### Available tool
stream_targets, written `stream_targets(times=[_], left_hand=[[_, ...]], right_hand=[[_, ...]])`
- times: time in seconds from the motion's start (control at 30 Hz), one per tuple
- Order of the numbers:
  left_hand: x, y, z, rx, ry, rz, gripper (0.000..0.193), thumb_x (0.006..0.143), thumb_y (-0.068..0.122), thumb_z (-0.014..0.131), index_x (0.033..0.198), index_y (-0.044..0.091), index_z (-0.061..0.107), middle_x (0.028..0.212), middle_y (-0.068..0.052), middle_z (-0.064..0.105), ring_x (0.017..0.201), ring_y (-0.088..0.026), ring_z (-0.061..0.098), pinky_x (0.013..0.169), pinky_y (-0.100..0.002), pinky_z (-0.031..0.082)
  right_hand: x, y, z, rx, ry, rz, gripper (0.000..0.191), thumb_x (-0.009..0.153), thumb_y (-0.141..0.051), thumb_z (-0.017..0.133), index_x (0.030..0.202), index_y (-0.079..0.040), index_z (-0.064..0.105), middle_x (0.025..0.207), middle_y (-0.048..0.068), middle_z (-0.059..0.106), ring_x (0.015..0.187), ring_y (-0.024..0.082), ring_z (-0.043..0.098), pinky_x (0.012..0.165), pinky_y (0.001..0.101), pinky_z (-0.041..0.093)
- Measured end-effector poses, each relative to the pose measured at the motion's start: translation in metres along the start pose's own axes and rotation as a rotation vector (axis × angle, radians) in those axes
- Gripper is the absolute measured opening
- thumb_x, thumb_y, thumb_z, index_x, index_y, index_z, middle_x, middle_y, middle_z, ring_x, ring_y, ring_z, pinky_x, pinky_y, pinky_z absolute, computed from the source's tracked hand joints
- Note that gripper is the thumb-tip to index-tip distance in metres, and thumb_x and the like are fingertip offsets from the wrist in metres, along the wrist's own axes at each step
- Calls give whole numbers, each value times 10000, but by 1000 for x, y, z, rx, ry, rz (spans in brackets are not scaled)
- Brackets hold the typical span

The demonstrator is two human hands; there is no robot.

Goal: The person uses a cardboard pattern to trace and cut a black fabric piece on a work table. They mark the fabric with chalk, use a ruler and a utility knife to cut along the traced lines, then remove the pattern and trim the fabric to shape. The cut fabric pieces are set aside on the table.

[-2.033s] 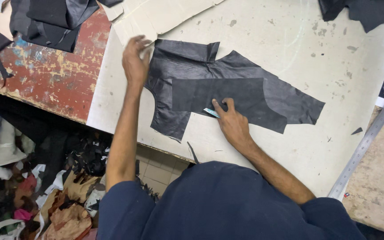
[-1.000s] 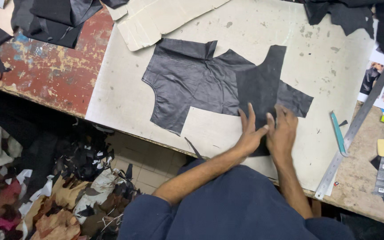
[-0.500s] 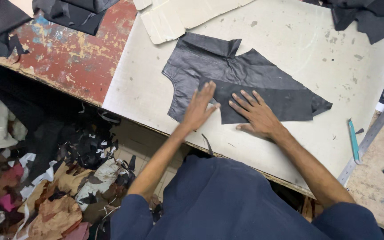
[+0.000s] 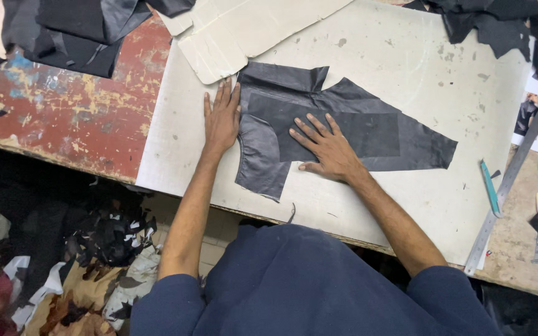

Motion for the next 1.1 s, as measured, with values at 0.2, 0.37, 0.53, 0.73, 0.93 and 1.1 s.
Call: stream_targets(times=[0.2,0.37,0.53,0.73,0.93,1.1], left_hand=[[-29,19,0,-263,228,30,404,1004,3,582,1385,118,652,1511,-83,592,1486,-239,504,1305,-535,261],[-16,26,-2,-208,257,11,454,951,120,712,1383,7,628,1471,-218,517,1391,-385,467,1167,-545,325],[19,-4,-3,-164,279,-260,417,829,248,832,1138,13,680,1185,-185,561,1135,-392,521,950,-534,407],[25,15,-2,-324,108,-163,195,914,174,811,1020,70,685,1079,-92,593,1068,-287,614,927,-450,481],[-13,23,-10,-639,213,-335,608,831,186,774,1349,0,515,1239,-163,515,852,-261,640,765,-377,566],[5,-10,4,-618,48,-596,633,786,323,869,1264,17,588,887,-126,734,771,-250,693,737,-413,535]], right_hand=[[3,1,7,-32,24,42,969,822,-819,470,1608,-286,278,1691,39,223,1566,266,108,1267,563,-12],[6,-1,3,-11,28,57,1004,763,-848,464,1590,-304,299,1680,19,233,1554,262,114,1255,560,-8],[-5,0,2,-11,13,56,974,795,-827,459,1593,-290,305,1681,19,237,1560,260,126,1263,566,9],[-44,18,-6,18,9,107,982,749,-802,498,1571,-296,318,1664,8,258,1550,253,141,1262,561,20],[-73,32,-2,9,30,159,972,751,-809,468,1568,-305,312,1661,9,253,1546,253,143,1265,559,23],[-74,33,6,0,24,154,969,761,-825,440,1569,-307,304,1656,12,250,1543,254,139,1265,559,25]])
Point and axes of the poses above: each hand's wrist, its own x-axis towards the middle knuckle, its own z-axis out of the palm, y = z × x, the point moved 6 cm from there along x, towards the middle knuckle
